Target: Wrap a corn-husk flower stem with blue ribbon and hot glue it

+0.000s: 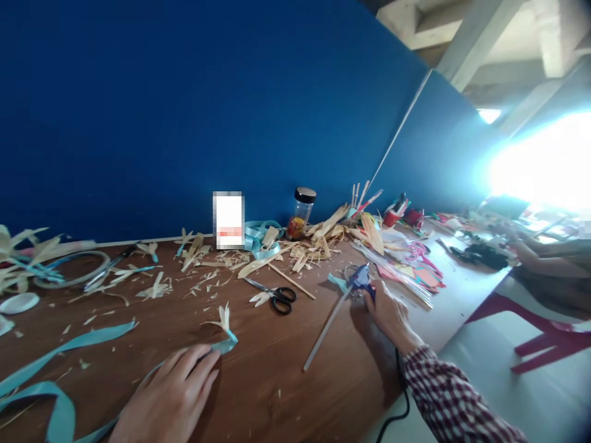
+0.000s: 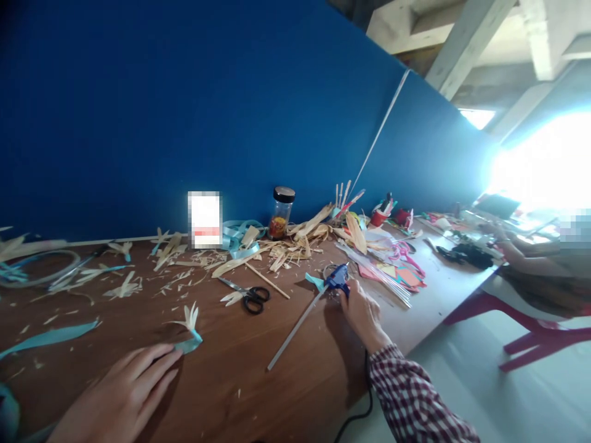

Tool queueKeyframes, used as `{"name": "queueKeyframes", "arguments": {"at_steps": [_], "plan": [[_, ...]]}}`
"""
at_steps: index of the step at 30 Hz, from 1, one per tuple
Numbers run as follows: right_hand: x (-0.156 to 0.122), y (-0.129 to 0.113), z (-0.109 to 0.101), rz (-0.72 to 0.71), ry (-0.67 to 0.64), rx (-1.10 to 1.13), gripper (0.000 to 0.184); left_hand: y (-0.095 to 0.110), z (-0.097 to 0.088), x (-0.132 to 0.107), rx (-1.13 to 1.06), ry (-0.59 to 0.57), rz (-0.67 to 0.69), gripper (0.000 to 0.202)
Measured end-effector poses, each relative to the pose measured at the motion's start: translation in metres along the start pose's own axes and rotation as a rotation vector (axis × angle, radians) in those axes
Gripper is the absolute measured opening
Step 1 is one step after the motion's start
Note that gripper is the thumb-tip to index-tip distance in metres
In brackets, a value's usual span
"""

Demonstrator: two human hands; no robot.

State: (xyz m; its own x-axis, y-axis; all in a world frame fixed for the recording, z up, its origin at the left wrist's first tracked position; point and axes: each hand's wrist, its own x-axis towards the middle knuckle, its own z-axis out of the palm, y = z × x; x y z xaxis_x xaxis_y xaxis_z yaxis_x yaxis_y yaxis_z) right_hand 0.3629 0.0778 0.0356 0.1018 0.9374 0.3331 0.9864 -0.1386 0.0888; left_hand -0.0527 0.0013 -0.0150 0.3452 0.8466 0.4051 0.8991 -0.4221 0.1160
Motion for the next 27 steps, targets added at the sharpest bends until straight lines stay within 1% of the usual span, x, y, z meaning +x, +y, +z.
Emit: {"name": "queueKeyframes", "arguments": {"at_steps": [3,6,9,11,12,13,14,15,17,19,21,23,25,27], "plan": [[0.000,0.000,0.003,-0.018,-0.021,0.019,0.027,-0.001,0.003,-0.001,-0.006,0.036,0.014,0.033],[0.001,0.004,0.002,0.004,-0.006,0.016,0.026,-0.001,0.002,-0.001,-0.001,0.048,0.004,0.031],[0.002,0.003,-0.006,0.040,0.058,0.046,0.028,0.004,-0.003,0.000,0.005,0.009,-0.020,0.028],[0.000,-0.010,-0.017,0.005,0.121,0.181,0.027,0.008,-0.007,0.001,0.014,-0.035,-0.053,0.025],[-0.001,-0.022,-0.025,-0.042,0.124,0.289,0.025,0.010,-0.009,0.002,0.017,-0.061,-0.064,0.024],[-0.004,-0.038,-0.033,-0.116,0.083,0.411,0.023,0.012,-0.011,0.002,0.021,-0.080,-0.083,0.024],[-0.007,-0.058,-0.041,-0.205,0.016,0.516,0.022,0.014,-0.014,0.004,0.020,-0.103,-0.097,0.024],[-0.010,-0.080,-0.049,-0.303,-0.083,0.596,0.019,0.015,-0.016,0.005,0.016,-0.125,-0.113,0.024],[-0.017,-0.127,-0.060,-0.511,-0.285,0.688,0.015,0.018,-0.021,0.007,-0.007,-0.170,-0.131,0.023],[-0.020,-0.170,-0.063,-0.649,-0.374,0.731,0.012,0.019,-0.024,0.009,-0.033,-0.197,-0.139,0.021],[-0.018,-0.203,-0.059,-0.678,-0.419,0.709,0.012,0.019,-0.027,0.010,-0.056,-0.211,-0.140,0.020],[-0.013,-0.224,-0.053,-0.683,-0.431,0.687,0.017,0.019,-0.028,0.010,-0.068,-0.218,-0.139,0.020],[-0.008,-0.236,-0.047,-0.679,-0.438,0.668,0.027,0.018,-0.029,0.010,-0.068,-0.221,-0.141,0.020],[-0.005,-0.242,-0.042,-0.671,-0.453,0.657,0.031,0.018,-0.030,0.010,-0.067,-0.227,-0.141,0.020]]}}
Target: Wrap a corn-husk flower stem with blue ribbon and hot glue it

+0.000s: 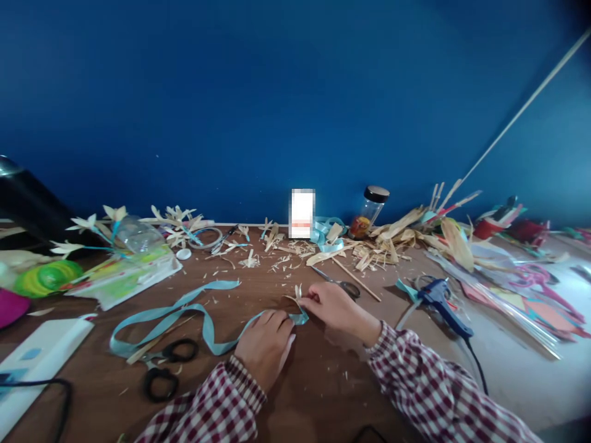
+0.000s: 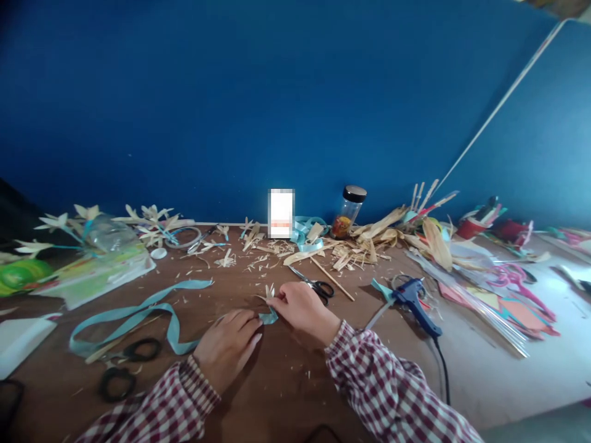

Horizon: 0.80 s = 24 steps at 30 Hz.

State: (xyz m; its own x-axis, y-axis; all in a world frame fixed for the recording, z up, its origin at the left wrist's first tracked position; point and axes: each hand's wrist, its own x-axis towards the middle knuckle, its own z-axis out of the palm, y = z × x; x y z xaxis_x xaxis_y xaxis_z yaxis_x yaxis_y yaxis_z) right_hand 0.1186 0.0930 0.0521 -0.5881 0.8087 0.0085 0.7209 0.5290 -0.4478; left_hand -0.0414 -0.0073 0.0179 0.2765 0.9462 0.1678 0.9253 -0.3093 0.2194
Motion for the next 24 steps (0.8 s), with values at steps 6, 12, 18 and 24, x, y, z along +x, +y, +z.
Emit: {"name": "queueKeyframes", "arguments": {"at_steps": [6,12,18,24], "plan": [[0.003,0.005,0.010,0.033,-0.035,0.057,0.025,-0.001,0.002,0.001,-0.031,0.018,0.005,0.019],[0.001,0.012,0.008,-0.039,-0.058,0.289,0.022,-0.008,0.006,0.007,-0.162,0.202,-0.076,0.022],[-0.001,0.013,0.005,0.041,-0.063,0.725,0.034,-0.012,-0.011,0.021,-0.361,0.101,-0.159,0.026],[-0.003,0.017,0.009,0.106,-0.173,1.010,0.039,-0.016,-0.025,0.042,-0.485,-0.051,-0.105,0.027]]}}
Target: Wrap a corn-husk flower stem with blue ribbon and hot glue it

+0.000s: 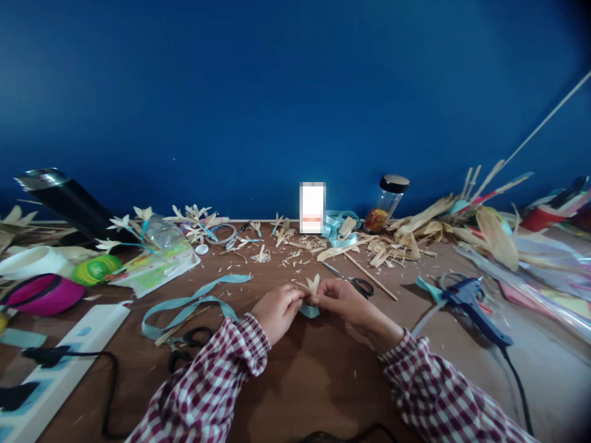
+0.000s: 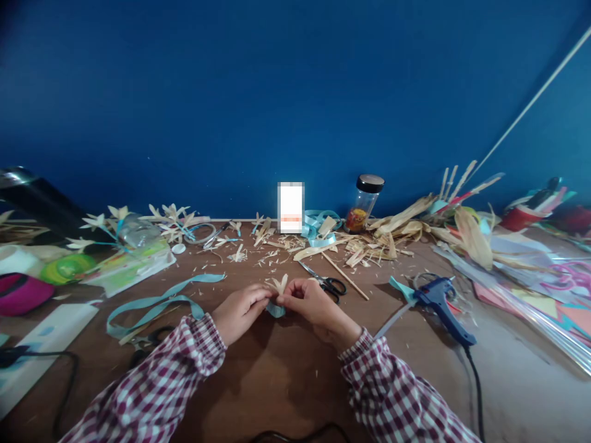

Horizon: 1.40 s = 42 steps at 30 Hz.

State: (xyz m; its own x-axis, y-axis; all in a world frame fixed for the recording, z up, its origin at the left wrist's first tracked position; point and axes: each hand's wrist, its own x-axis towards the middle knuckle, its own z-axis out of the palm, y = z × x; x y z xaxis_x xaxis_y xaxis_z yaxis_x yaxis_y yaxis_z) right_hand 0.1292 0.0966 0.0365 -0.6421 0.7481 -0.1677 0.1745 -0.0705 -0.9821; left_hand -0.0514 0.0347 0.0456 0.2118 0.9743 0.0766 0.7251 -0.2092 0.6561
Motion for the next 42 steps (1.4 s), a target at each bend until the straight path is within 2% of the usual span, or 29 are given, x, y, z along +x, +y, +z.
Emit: {"name": "queueKeyframes", "arguments": {"at_steps": [5,9,13,16,20,28,31,35,39,42], "plan": [[-0.001,0.003,-0.002,0.012,0.000,0.204,0.037,0.002,-0.007,0.005,0.029,-0.102,-0.087,0.027],[0.000,0.007,-0.003,0.036,0.001,0.340,0.037,0.003,-0.002,0.001,-0.166,-0.122,-0.198,0.029],[0.000,0.008,-0.004,0.066,-0.063,0.409,0.032,0.001,0.006,-0.005,-0.386,-0.144,-0.280,0.033],[0.000,0.010,-0.005,0.095,-0.110,0.469,0.028,-0.001,0.007,-0.007,-0.478,-0.189,-0.343,0.031],[0.000,0.015,-0.005,0.109,-0.161,0.543,0.024,-0.006,0.006,-0.009,-0.564,-0.230,-0.406,0.037],[0.000,0.018,-0.004,0.095,-0.197,0.564,0.025,-0.018,0.008,-0.010,-0.684,-0.157,-0.394,0.028],[-0.001,0.013,-0.002,0.097,-0.223,0.548,0.024,-0.017,0.009,-0.011,-0.700,-0.170,-0.381,0.029],[-0.003,0.010,0.001,0.067,-0.254,0.542,0.024,-0.015,0.013,-0.010,-0.792,-0.215,-0.450,0.029],[-0.003,0.009,0.002,0.049,-0.245,0.520,0.023,-0.013,0.015,-0.009,-0.921,-0.208,-0.528,0.028],[-0.003,0.009,0.002,0.041,-0.222,0.509,0.023,-0.012,0.014,-0.009,-0.937,-0.207,-0.537,0.026]]}}
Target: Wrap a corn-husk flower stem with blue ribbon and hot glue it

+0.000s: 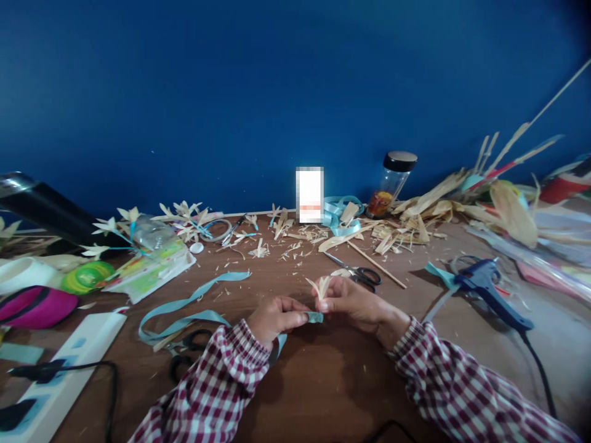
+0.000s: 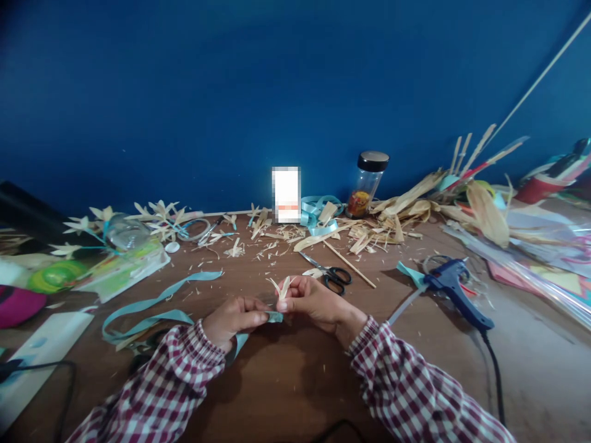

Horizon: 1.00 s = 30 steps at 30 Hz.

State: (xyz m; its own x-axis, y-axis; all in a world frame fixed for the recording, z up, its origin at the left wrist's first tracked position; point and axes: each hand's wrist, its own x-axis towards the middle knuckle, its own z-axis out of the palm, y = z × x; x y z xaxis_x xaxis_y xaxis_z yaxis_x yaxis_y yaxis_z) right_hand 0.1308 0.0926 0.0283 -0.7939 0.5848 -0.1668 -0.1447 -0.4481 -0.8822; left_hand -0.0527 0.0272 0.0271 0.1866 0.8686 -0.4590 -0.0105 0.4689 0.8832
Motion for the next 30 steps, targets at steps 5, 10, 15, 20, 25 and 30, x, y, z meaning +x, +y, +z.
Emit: {"name": "queueKeyframes", "arguments": {"at_steps": [5,10,15,20,25,30], "plan": [[0.001,0.001,-0.002,0.012,0.000,-0.024,0.024,-0.003,-0.003,0.000,0.052,-0.032,-0.003,0.032],[0.003,0.005,-0.006,0.039,-0.006,-0.045,0.026,0.000,-0.001,-0.003,0.191,0.080,0.048,0.029],[0.003,0.004,-0.004,0.010,0.020,-0.061,0.025,0.016,0.014,-0.014,0.321,0.196,0.020,0.020],[0.006,0.006,-0.004,-0.027,0.101,-0.160,0.027,0.019,0.025,-0.016,0.358,0.297,0.037,0.020],[0.010,0.012,-0.005,-0.068,0.185,-0.201,0.031,0.012,0.025,-0.014,0.395,0.310,0.113,0.024],[0.010,0.012,0.000,-0.122,0.264,-0.310,0.030,0.010,0.025,-0.014,0.470,0.338,0.162,0.025]]}}
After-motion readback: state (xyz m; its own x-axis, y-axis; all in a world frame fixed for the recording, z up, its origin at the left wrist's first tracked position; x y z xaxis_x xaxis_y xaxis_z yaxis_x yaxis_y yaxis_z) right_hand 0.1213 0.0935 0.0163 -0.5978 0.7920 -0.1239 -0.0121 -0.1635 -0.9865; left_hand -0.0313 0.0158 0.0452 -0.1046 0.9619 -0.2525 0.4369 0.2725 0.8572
